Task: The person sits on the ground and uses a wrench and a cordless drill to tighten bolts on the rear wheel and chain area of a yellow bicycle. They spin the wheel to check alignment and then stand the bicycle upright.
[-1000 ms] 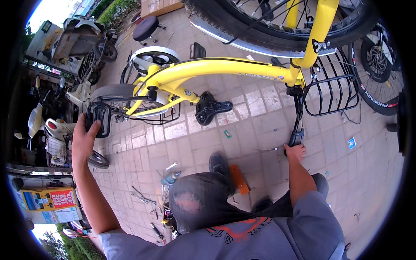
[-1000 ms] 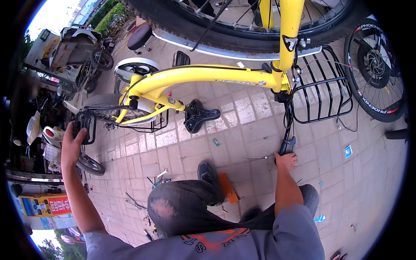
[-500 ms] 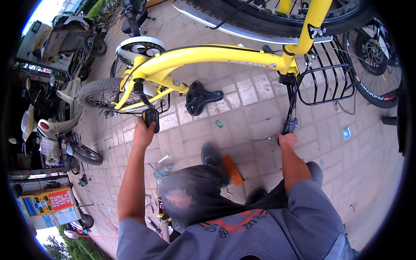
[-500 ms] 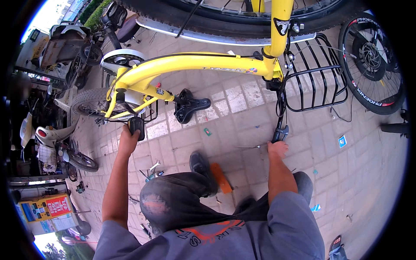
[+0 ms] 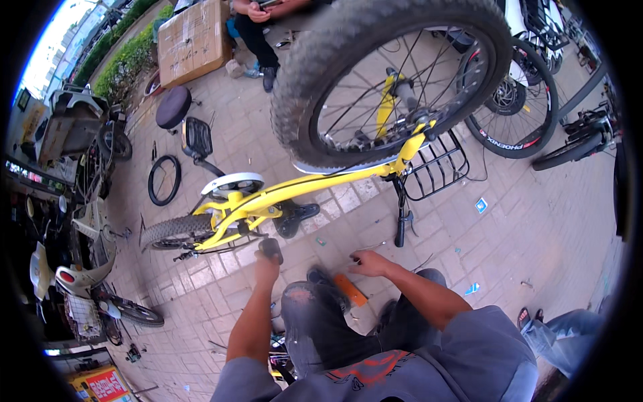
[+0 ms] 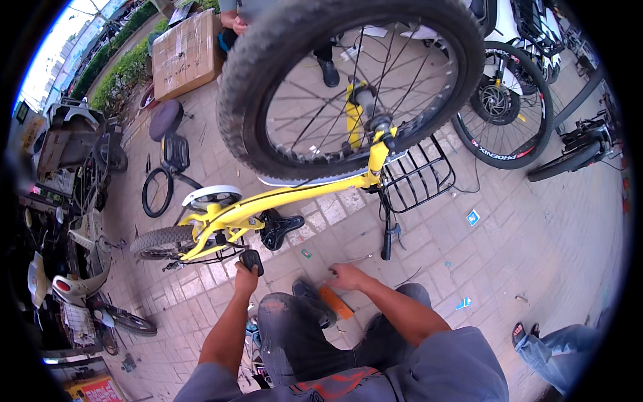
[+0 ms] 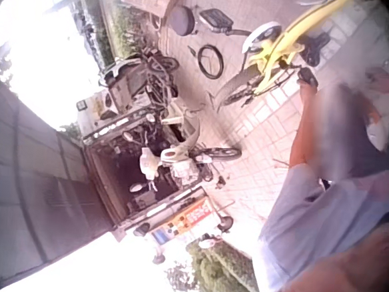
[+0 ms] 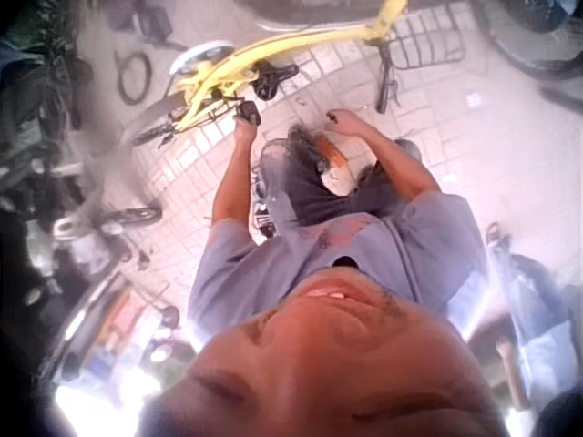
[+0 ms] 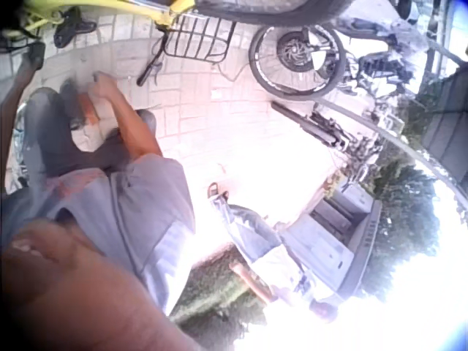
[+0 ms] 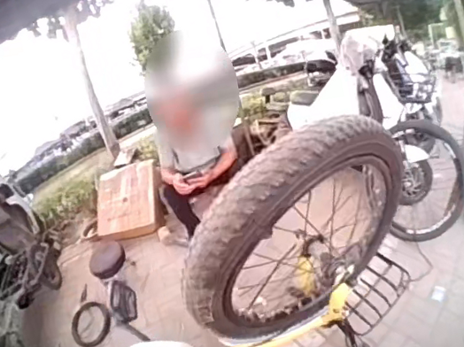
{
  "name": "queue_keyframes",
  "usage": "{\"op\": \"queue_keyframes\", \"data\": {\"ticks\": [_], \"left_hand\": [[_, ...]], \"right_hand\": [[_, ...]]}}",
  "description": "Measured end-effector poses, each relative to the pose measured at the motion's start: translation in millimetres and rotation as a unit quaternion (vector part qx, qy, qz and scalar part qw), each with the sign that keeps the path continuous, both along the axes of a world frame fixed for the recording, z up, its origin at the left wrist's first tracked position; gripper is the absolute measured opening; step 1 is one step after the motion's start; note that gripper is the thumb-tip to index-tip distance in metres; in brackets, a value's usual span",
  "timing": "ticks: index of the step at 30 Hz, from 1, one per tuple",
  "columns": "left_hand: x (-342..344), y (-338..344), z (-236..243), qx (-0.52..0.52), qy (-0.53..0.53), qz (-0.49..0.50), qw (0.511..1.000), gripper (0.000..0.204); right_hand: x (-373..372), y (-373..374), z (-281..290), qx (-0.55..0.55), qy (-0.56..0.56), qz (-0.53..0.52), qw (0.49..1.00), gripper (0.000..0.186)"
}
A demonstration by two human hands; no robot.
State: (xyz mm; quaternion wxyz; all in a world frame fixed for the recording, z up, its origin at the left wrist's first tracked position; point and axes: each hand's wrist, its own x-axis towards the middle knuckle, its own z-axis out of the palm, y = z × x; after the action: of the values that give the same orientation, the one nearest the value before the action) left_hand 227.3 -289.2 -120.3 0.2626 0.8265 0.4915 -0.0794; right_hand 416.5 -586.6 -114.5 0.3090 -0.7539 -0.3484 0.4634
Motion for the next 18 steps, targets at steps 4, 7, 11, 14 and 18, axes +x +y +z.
{"op": "queue_keyframes", "data": {"ticks": [4,7,11,14,18], "left_hand": [[26.9,-28.1,74.0,-0.064,0.117,0.053,0.990,0.099],[-1.5,-32.6,127.0,-0.061,-0.025,0.061,0.996,0.081],[-26.7,-47.7,236.8,-0.145,-0.003,-0.016,0.989,0.062],[-69.1,-37.3,298.3,-0.158,0.001,0.013,0.987,0.052],[-125.1,10.6,286.2,-0.202,-0.043,0.067,0.976,0.042]], "right_hand": [[55.7,45.2,361.7,0.377,-0.163,-0.019,0.912,0.042],[141.3,76.5,528.5,0.462,-0.522,-0.109,0.709,0.040],[218.2,99.6,560.0,-0.023,-0.497,0.006,0.867,0.050],[212.3,118.6,544.4,-0.153,-0.413,0.058,0.896,0.064],[203.3,125.7,538.4,-0.170,-0.423,0.048,0.888,0.060]]}}
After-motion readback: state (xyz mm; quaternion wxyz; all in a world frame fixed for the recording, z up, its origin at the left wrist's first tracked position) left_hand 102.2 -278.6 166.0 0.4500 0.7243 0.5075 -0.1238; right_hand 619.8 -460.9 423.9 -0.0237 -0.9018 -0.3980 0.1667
